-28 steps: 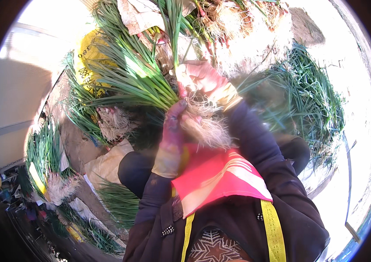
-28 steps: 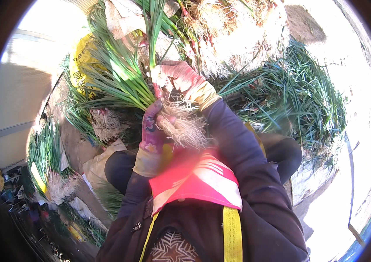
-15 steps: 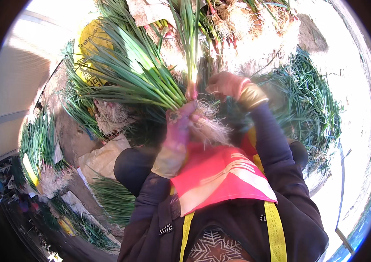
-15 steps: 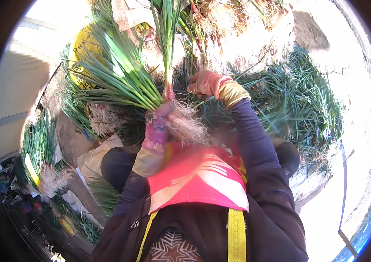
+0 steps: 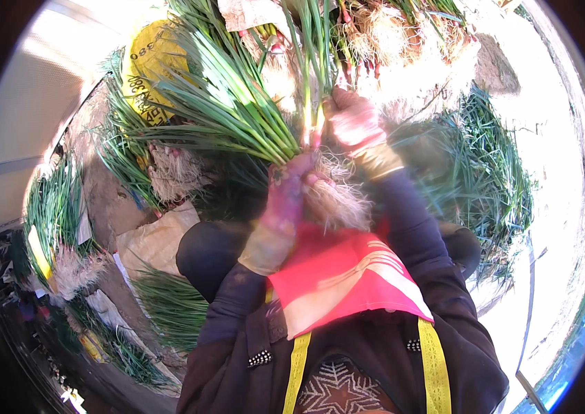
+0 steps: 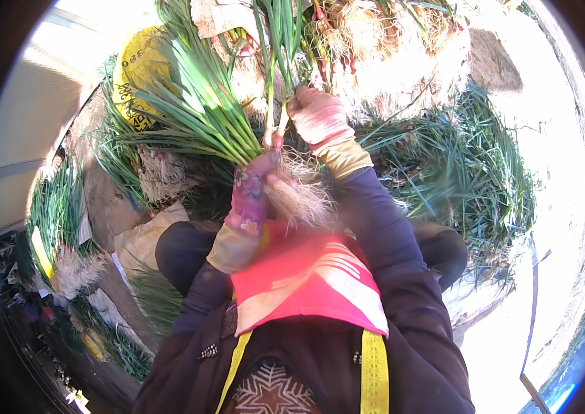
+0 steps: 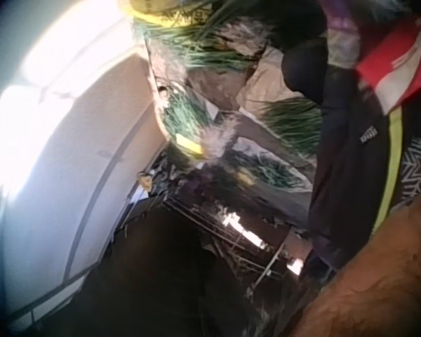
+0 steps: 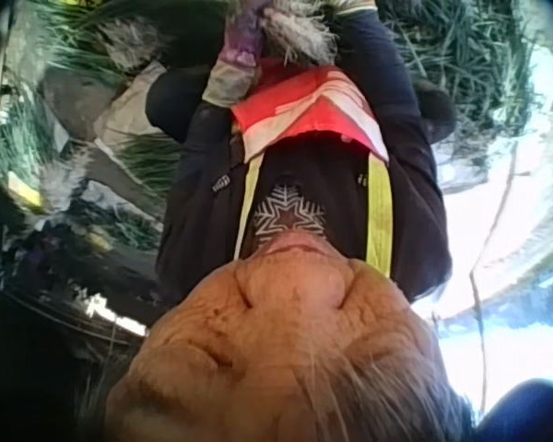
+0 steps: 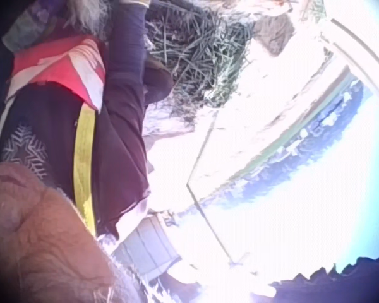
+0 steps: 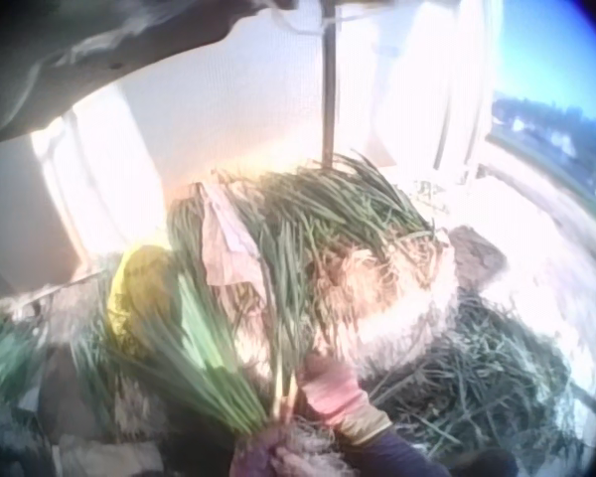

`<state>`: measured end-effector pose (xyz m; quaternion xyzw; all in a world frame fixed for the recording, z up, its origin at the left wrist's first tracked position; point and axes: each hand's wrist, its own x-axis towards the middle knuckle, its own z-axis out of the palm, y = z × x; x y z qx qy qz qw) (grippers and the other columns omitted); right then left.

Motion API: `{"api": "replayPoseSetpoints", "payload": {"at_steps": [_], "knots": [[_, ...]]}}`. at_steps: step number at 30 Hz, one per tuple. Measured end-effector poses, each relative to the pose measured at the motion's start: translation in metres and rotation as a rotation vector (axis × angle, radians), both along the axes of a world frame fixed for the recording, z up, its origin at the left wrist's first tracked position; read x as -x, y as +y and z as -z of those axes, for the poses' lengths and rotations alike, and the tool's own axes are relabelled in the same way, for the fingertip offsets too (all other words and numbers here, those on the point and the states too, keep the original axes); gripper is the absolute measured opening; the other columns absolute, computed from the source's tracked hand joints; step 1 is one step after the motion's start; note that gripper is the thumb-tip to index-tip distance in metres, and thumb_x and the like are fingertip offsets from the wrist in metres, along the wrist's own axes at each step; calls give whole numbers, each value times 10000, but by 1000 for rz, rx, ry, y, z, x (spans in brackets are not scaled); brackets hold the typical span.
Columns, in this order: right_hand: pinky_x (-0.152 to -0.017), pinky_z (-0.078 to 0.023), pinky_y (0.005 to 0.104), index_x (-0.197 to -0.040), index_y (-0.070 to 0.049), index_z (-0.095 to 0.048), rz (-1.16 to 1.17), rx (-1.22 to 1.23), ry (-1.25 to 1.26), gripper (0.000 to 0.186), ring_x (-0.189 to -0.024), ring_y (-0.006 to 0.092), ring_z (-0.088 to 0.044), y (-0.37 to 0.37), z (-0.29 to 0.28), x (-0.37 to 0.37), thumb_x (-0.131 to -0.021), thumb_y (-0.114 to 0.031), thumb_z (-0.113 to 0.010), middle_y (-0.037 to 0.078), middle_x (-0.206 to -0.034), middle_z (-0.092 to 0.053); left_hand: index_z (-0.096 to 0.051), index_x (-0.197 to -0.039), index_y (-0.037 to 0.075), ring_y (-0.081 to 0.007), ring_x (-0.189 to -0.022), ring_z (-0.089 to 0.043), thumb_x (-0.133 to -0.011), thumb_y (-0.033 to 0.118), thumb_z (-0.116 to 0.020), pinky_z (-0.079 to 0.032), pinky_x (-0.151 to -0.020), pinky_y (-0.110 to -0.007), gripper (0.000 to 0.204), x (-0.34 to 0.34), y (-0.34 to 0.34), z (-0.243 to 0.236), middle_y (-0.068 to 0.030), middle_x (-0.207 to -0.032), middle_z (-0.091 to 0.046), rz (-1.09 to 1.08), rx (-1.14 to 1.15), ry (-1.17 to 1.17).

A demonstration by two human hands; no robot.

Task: The person repeatedly cleans bundles of green onions by hand, removing dirt and roots from the base. They handle multiple bundles one at a time, shaking and pulling off debris, then placing the cleaned onions aside.

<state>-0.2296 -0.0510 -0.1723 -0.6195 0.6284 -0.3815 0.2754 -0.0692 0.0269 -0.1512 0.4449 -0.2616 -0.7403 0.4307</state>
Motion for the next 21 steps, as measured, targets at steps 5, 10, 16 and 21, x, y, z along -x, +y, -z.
{"api": "replayPoseSetpoints", "payload": {"at_steps": [5,10,16,21], "knots": [[-740,-451,420,-857,-22,-634,-249,-431,621,327,-829,368,-591,-8,-1,38,-794,-320,-517,204,-837,-622,-591,-959,-15,-123,-535,-561,-787,86,-605,-446,-471,-219,201,2,1,-13,-53,-731,-589,-46,-33,-76],[-760,-445,409,-898,15,-642,-410,-359,475,447,-832,346,-599,-9,-47,47,-823,-408,-519,200,-836,-630,-628,-927,14,-98,-593,-562,-745,100,-634,-428,-468,-232,202,6,3,-15,-17,-735,-589,-30,30,-309],[-681,-469,402,-882,24,-634,-289,-394,682,385,-734,308,-621,-49,-94,-17,-826,-315,-461,175,-768,-638,-626,-927,21,-98,-566,-536,-728,70,-627,-409,-469,-227,206,17,1,-3,3,-681,-562,-88,222,-319],[-707,-469,414,-831,11,-645,-329,-418,769,394,-766,331,-610,-54,-96,-11,-795,-323,-441,191,-769,-627,-624,-857,18,-93,-528,-517,-749,90,-622,-388,-440,-219,129,18,4,-11,-4,-640,-554,-175,-30,-158]]}}
